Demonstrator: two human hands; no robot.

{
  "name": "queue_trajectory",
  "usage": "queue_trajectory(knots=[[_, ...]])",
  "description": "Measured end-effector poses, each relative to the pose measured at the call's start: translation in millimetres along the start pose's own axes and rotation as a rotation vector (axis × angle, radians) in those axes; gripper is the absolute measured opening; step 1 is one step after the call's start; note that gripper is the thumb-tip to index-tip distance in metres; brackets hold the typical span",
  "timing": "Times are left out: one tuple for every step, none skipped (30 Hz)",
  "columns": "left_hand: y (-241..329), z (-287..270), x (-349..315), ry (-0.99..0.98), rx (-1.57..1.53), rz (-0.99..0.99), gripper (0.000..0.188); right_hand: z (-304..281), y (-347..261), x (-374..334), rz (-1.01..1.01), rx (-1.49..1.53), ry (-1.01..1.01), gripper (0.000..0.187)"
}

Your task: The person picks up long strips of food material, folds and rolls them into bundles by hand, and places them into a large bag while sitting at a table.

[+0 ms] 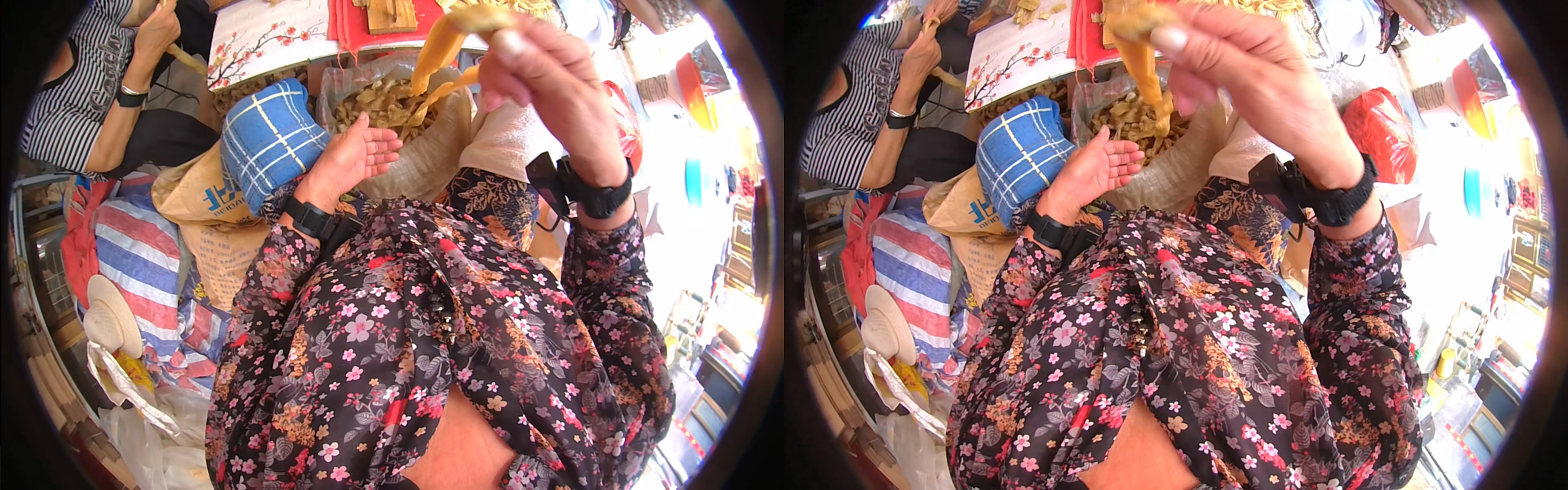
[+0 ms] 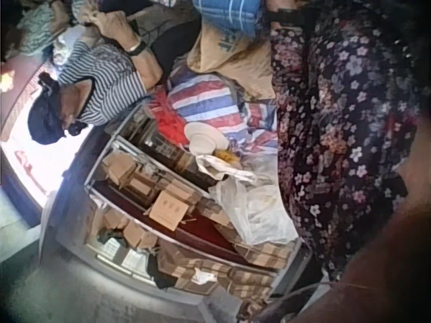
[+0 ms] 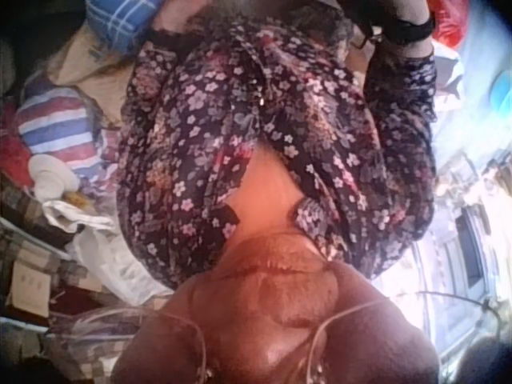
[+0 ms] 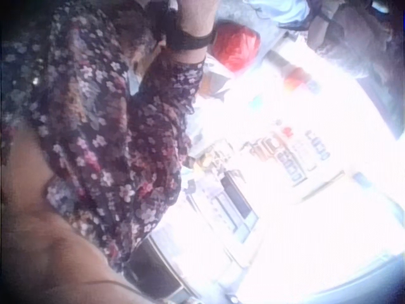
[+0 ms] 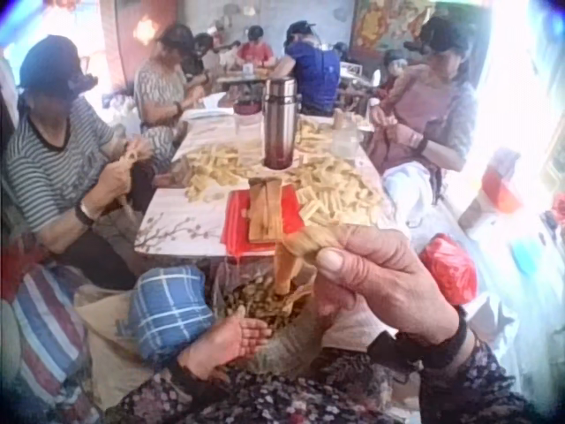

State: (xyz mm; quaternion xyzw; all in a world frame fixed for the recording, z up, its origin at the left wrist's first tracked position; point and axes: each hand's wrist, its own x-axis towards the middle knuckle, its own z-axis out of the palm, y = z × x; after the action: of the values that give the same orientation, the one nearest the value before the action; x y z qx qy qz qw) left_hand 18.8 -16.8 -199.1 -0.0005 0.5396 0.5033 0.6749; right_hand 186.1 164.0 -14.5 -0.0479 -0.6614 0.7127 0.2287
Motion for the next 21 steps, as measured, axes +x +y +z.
queue_trajectory(knots=[[-1.1,-3.0,2.3,-0.016,-0.062,-0.02,0.064,4.1,-17.4,-2.1,-0.023,0.101,-0.036,0.027],[-1.0,-2.0,3.5,-0.033,-0.083,-0.028,0.067,5.3,-21.5,-1.5,-0.125,0.139,-0.055,0.028],[-1.5,1.0,5.3,-0.051,-0.103,-0.036,0.071,5.8,-25.1,-1.9,-0.221,0.181,-0.075,0.031],[-0.6,3.8,7.0,-0.07,-0.12,-0.042,0.074,12.0,-33.5,-10.1,-0.24,0.164,-0.057,0.035],[-0.1,5.4,9.0,-0.14,-0.2,-0.066,0.081,15.0,-38.7,-14.6,-0.29,0.087,-0.172,0.031],[-4.4,4.1,15.2,-0.217,-0.234,-0.053,0.083,16.6,-42.9,-18.1,-0.338,0.01,-0.288,0.027],[-3.0,17.0,9.0,-0.251,-0.275,0.018,0.084,17.5,-45.4,-22.4,-0.385,-0.072,-0.4,0.024],[-1.3,27.4,1.7,-0.284,-0.318,0.089,0.084,20.9,-45.7,-30.0,-0.401,-0.056,-0.499,0.021],[-5.4,15.8,18.0,-0.282,-0.482,-0.042,0.064,25.0,-45.7,-37.9,-0.416,-0.04,-0.6,0.018],[-5.4,9.7,22.9,-0.231,-0.439,0.016,0.056,26.1,-47.1,-40.2,-0.42,0.015,-0.707,0.017],[-6.2,2.5,26.5,-0.179,-0.398,0.074,0.049,27.2,-48.7,-41.7,-0.415,0.068,-0.819,0.016],[-8.8,-4.0,29.6,-0.127,-0.358,0.133,0.042,26.7,-50.5,-40.7,-0.422,0.078,-0.886,0.016],[-1.5,5.5,20.3,-0.004,-0.407,0.119,0.027,23.1,-52.5,-38.0,-0.42,0.039,-0.852,0.017],[4.7,2.4,14.5,-0.076,-0.448,0.129,0.027,17.7,-56.2,-36.3,-0.431,-0.017,-0.793,0.018],[11.6,-8.3,6.9,-0.149,-0.49,0.14,0.027,13.2,-56.6,-34.3,-0.421,-0.104,-0.687,0.019],[17.7,-15.1,-1.9,-0.219,-0.534,0.159,0.026,10.0,-52.1,-30.8,-0.39,-0.201,-0.593,0.021],[29.3,-6.7,-20.3,-0.143,-0.485,0.208,0.023,6.3,-45.0,-28.4,-0.352,-0.294,-0.5,0.022],[39.6,3.6,-42.4,-0.062,-0.439,0.261,0.019,3.7,-37.5,-24.3,-0.27,-0.355,-0.447,0.023],[43.5,1.6,-55.5,-0.059,-0.361,0.335,0.022,2.8,-32.8,-20.4,-0.183,-0.418,-0.396,0.024],[51.1,7.5,-70.1,-0.033,-0.272,0.405,0.023,2.1,-28.9,-17.1,-0.086,-0.434,-0.379,0.024],[58.2,13.9,-82.3,-0.001,-0.205,0.457,0.023,6.6,-16.1,-17.9,-0.096,-0.339,-0.234,0.022]])
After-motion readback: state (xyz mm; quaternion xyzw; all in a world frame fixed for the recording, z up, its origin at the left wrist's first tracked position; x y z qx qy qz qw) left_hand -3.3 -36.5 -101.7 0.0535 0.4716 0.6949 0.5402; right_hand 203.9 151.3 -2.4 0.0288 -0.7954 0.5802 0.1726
